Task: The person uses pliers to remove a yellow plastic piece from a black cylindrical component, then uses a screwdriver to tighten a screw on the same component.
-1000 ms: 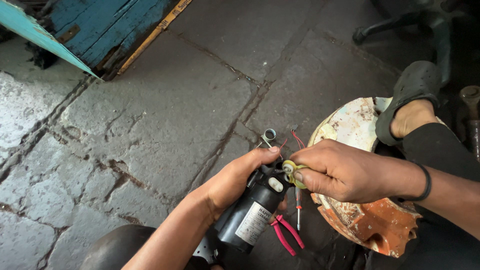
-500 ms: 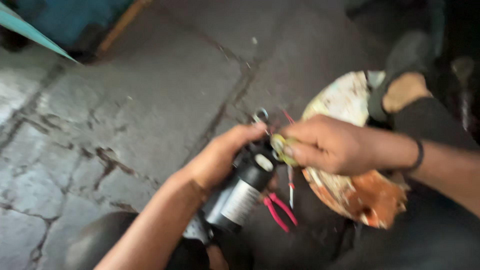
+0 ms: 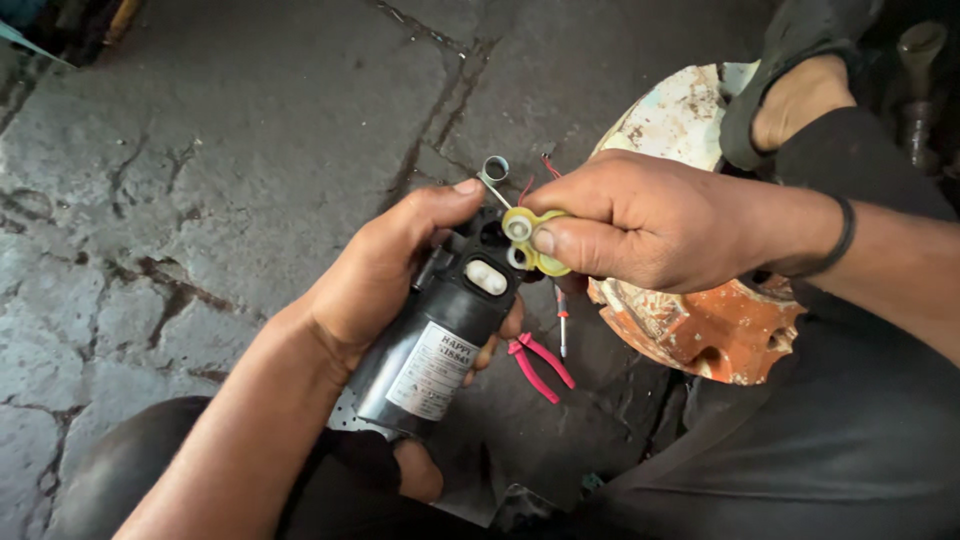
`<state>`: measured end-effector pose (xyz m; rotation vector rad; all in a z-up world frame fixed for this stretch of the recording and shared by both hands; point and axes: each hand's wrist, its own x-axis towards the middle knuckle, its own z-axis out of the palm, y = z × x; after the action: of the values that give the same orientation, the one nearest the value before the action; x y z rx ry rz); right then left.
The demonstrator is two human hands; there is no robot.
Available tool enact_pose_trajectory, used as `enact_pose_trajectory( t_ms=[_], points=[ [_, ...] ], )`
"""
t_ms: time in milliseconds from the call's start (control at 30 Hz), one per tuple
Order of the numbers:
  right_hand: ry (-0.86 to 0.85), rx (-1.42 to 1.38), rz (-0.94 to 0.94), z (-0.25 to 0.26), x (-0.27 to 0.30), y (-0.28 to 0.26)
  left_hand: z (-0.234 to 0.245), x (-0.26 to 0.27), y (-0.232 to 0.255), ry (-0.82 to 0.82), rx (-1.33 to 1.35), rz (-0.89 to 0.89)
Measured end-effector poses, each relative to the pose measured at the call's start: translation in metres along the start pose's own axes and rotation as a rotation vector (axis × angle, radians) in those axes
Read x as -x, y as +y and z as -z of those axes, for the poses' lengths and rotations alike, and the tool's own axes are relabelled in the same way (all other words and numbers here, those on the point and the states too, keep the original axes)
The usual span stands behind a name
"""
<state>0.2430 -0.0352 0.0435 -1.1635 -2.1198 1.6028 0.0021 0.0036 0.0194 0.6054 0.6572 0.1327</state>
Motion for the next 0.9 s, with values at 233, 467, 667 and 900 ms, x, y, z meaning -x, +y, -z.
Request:
enact_pose_trajectory(
  t_ms=[233, 467, 667, 900],
  points=[
    [-0.013, -0.061, -0.144, -0.004, -0.004, -0.001, 0.005, 0.004, -0.004, -0.035, 0.008, -0.007],
    [-0.039, -0.32, -0.132, -0.009, -0.003, 0.008, 0.006, 0.006, -0.008, -0.03, 0.061, 0.061],
    [-0.034, -0.314, -0.146, -0.007, -0.001, 0.008, 0.011, 0.004, -0.009, -0.139, 0.043, 0.061],
    [-0.04, -0.321, -0.112, -0.004, -0.001, 0.006, 0.016, 0.003, -0.012, -0.133, 0.054, 0.043]
  ],
)
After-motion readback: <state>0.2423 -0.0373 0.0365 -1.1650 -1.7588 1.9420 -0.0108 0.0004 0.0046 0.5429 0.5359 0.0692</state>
